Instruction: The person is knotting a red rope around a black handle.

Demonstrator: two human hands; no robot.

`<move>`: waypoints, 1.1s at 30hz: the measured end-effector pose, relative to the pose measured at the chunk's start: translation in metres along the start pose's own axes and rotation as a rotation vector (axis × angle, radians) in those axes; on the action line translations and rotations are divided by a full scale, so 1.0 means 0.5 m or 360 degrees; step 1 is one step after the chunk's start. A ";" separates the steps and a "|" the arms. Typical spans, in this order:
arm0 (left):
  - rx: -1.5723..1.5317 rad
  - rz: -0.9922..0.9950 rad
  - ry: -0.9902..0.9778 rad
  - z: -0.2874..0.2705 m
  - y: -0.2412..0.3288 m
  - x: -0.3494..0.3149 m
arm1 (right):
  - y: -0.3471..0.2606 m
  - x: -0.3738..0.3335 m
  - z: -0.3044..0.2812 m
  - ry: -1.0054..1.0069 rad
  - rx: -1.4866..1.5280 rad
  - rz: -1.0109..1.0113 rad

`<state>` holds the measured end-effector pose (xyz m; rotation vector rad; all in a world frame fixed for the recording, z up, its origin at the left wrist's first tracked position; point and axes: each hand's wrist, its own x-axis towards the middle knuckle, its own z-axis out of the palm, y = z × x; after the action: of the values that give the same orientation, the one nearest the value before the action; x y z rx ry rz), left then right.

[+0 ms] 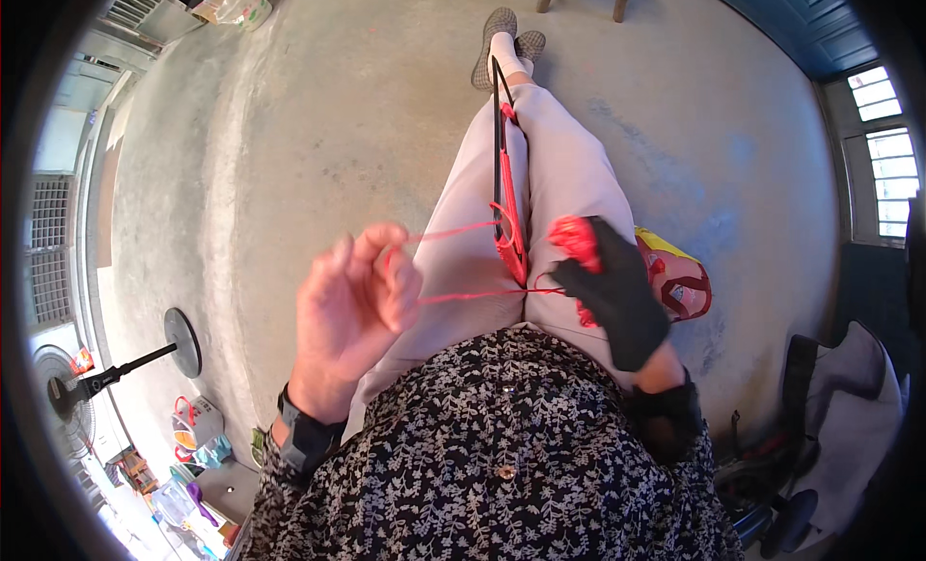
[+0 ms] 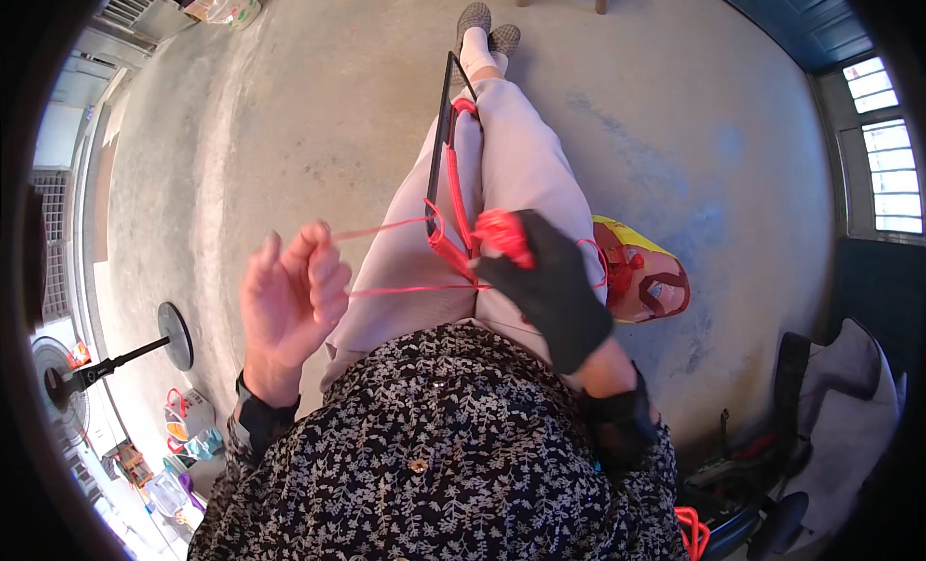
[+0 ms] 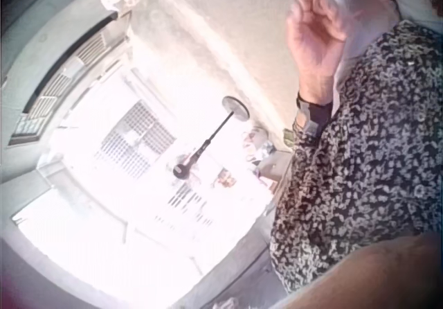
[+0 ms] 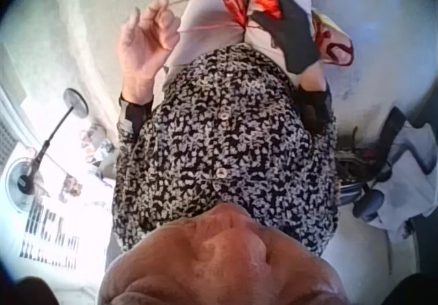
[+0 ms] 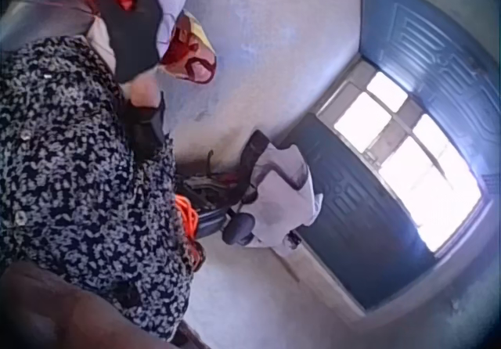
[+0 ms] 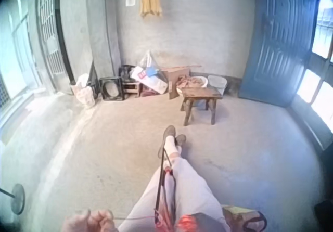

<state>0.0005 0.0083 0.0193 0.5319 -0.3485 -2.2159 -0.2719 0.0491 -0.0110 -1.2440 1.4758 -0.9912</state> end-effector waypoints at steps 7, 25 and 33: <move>0.1148 -0.0233 0.0642 -0.066 -0.015 -0.116 | 0.025 0.033 0.115 -0.0153 -0.0932 -0.0083; 0.0266 0.0406 -0.0273 0.039 0.014 0.009 | -0.008 0.045 0.010 0.0225 0.0006 0.0200; 0.0959 0.0058 0.0256 -0.055 -0.060 0.131 | -0.011 0.097 0.044 0.0468 -0.0801 -0.0485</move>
<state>-0.0440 -0.0251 -0.0340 1.0051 -0.9410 -1.9963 -0.2518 0.0003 -0.0183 -1.7815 1.8777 -1.0710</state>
